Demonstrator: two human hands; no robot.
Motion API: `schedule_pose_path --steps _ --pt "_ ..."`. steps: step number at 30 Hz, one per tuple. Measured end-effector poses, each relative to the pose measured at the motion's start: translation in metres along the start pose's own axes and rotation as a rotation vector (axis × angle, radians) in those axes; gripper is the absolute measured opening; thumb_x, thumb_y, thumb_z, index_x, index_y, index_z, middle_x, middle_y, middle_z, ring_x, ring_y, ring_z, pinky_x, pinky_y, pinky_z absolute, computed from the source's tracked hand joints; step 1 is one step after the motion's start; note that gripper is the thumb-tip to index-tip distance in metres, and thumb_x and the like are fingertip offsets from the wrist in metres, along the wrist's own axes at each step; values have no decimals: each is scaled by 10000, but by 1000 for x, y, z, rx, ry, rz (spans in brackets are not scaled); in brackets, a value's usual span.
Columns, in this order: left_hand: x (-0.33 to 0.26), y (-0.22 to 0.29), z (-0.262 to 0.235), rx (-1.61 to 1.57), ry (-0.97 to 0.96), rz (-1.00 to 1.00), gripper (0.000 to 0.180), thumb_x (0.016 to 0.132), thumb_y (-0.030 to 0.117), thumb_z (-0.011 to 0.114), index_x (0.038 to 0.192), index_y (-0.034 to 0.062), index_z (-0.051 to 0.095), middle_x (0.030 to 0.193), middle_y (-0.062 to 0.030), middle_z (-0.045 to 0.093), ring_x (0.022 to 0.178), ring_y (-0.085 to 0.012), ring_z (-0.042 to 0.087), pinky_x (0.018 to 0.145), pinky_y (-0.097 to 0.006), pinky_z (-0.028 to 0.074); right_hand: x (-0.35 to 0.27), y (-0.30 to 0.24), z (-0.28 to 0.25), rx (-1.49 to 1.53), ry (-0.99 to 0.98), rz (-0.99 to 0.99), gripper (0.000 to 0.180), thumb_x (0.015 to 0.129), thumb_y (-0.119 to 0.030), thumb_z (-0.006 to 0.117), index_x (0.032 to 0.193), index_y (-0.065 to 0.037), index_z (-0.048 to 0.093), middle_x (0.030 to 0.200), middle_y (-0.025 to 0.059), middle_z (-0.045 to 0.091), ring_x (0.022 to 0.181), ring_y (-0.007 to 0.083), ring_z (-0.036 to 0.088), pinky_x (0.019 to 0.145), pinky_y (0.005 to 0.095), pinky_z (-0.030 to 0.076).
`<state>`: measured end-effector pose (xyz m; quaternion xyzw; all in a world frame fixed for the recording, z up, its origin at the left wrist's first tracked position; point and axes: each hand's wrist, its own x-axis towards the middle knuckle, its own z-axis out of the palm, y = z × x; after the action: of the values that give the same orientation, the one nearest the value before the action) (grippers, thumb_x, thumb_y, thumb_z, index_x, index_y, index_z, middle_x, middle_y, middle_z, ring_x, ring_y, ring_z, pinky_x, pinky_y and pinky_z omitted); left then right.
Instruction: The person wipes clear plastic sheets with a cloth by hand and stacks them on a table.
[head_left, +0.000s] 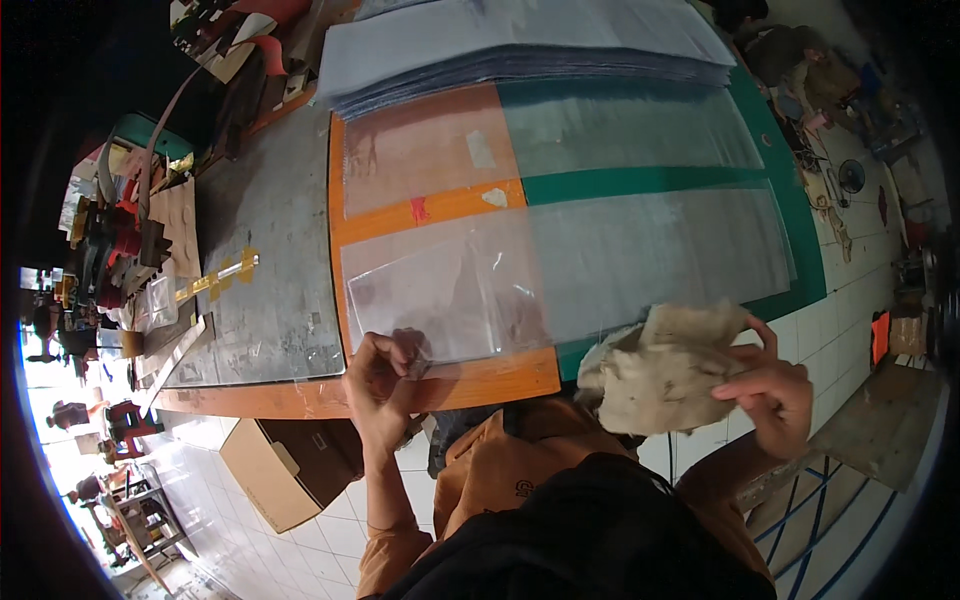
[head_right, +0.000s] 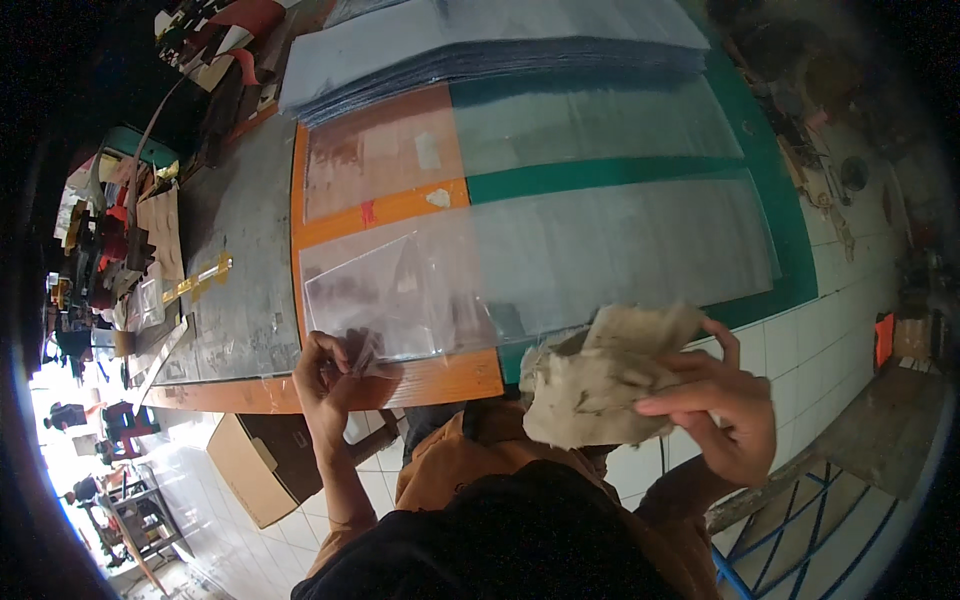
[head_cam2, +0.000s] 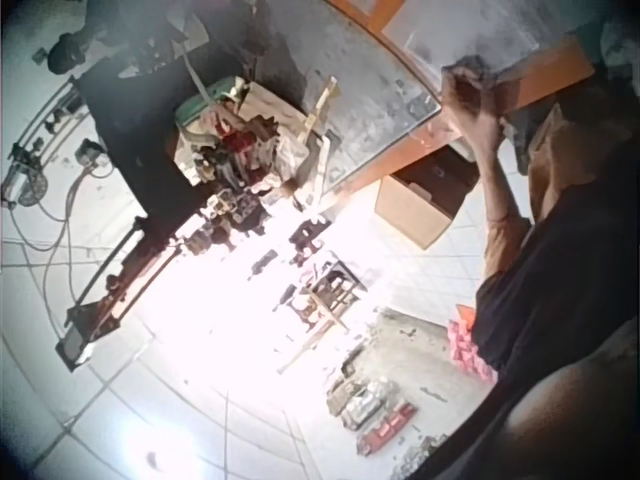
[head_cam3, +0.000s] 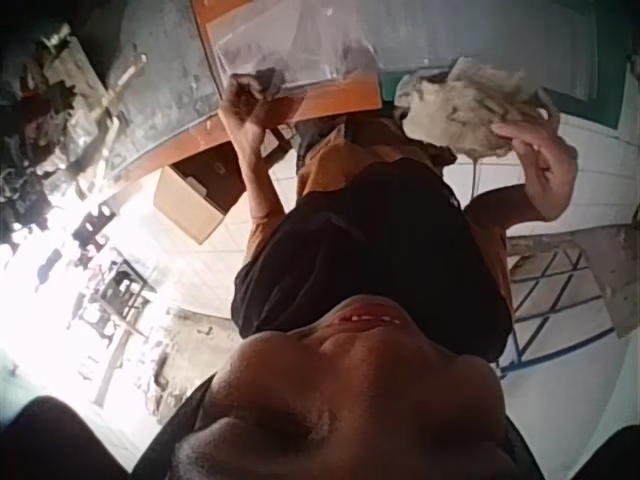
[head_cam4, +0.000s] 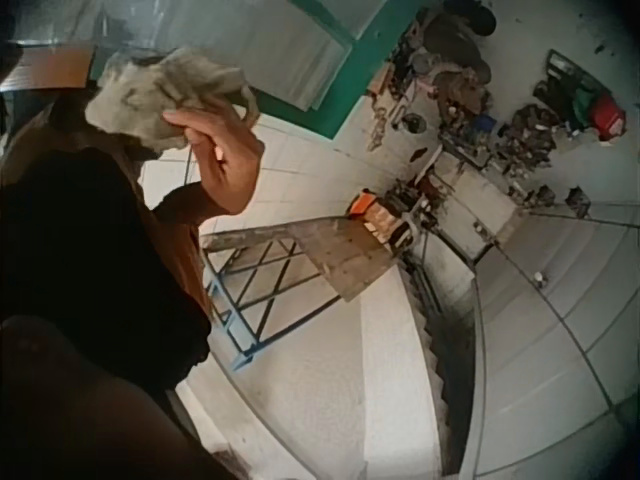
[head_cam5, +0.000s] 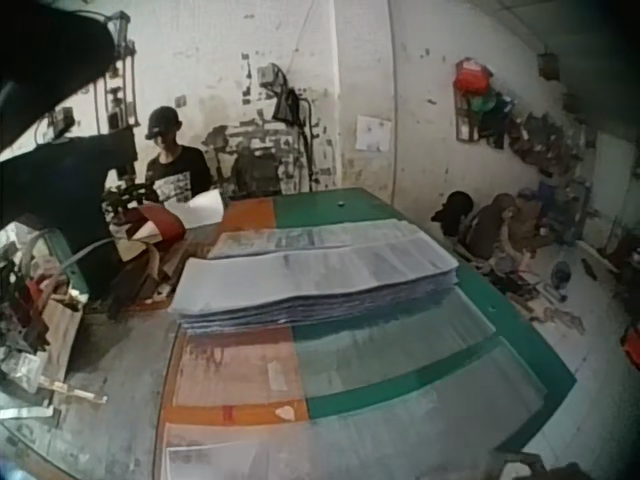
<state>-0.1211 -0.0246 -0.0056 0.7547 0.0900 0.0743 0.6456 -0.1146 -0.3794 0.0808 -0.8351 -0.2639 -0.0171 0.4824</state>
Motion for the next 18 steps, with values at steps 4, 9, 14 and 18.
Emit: schedule_pose_path --steps 4,9,14,18 --pt "6 12 1 622 -154 296 240 643 131 639 831 25 534 872 -70 589 795 -197 539 897 -383 322 5 -3 15 216 -25 213 104 808 -31 561 850 -14 654 671 104 635 554 105 574 556 240 443" --pt "18 58 56 423 -610 535 635 666 395 706 1156 52 492 1154 -118 493 1078 -292 466 961 -464 302 8 21 48 756 264 40 127 808 -75 593 850 43 571 675 119 613 533 85 543 475 188 383" --pt "30 32 71 -163 -913 -43 388 852 201 542 1180 14 455 1117 -123 513 1054 -183 479 930 -333 355 33 11 78 1242 566 34 336 827 -148 568 1076 30 428 905 202 587 760 238 609 662 326 503" --pt "12 14 88 -866 -426 -5 339 926 207 425 1218 34 410 1100 -94 522 1033 -146 483 872 -298 417 32 9 107 1633 464 671 444 832 -235 546 1160 42 433 1073 166 555 946 263 569 828 381 470"
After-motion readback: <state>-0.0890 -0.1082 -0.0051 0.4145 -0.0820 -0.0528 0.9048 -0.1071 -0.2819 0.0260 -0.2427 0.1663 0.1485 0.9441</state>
